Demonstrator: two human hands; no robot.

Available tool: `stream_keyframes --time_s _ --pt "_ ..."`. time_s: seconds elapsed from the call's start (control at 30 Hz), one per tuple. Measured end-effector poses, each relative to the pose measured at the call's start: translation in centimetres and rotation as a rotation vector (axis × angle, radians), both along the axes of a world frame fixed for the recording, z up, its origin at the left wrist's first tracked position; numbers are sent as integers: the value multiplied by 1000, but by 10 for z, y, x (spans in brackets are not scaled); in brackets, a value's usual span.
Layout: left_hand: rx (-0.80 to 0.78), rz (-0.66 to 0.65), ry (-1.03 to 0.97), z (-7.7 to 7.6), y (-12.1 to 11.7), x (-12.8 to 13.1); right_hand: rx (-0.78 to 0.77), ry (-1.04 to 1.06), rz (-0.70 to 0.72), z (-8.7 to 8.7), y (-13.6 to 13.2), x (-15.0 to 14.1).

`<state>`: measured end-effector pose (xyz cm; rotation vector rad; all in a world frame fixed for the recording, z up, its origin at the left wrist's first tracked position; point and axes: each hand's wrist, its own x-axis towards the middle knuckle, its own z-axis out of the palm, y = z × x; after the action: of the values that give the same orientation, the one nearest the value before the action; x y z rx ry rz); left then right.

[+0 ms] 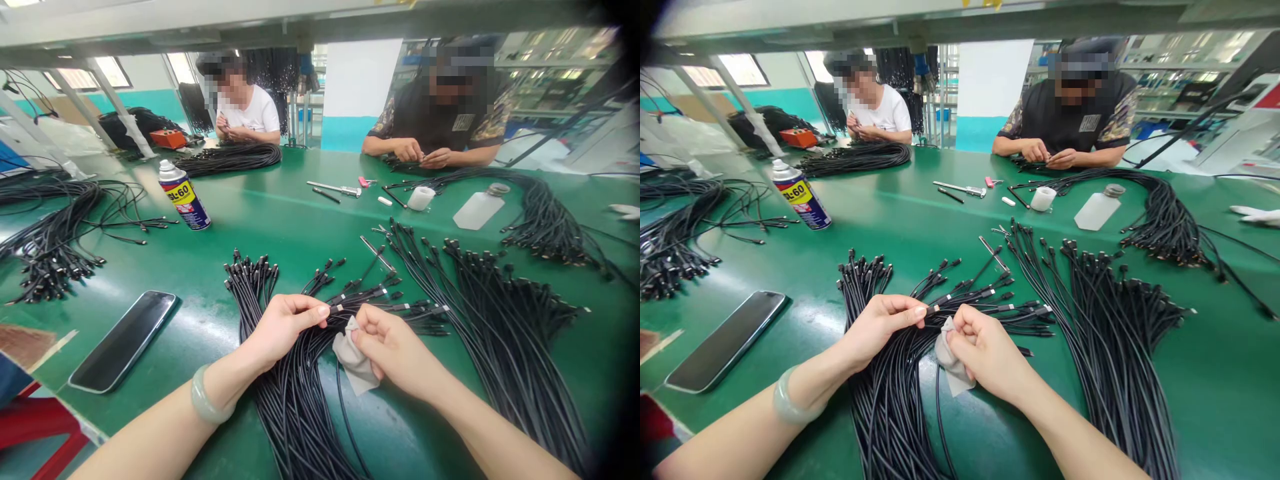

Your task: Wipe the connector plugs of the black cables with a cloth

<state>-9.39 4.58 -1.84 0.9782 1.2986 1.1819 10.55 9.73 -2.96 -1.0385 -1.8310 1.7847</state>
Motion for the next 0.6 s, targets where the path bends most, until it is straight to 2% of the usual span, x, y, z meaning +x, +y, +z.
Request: stream_keyframes --time_s 0.13,0.37,0.6 --pt "-7 -30 -57 -2 1 -3 2 -1 -12 -1 0 1" --pt "-45 -246 -215 -6 6 -21 18 58 -46 3 0 0" --pt "-28 -267 -221 -10 7 -26 27 83 -74 4 0 1"
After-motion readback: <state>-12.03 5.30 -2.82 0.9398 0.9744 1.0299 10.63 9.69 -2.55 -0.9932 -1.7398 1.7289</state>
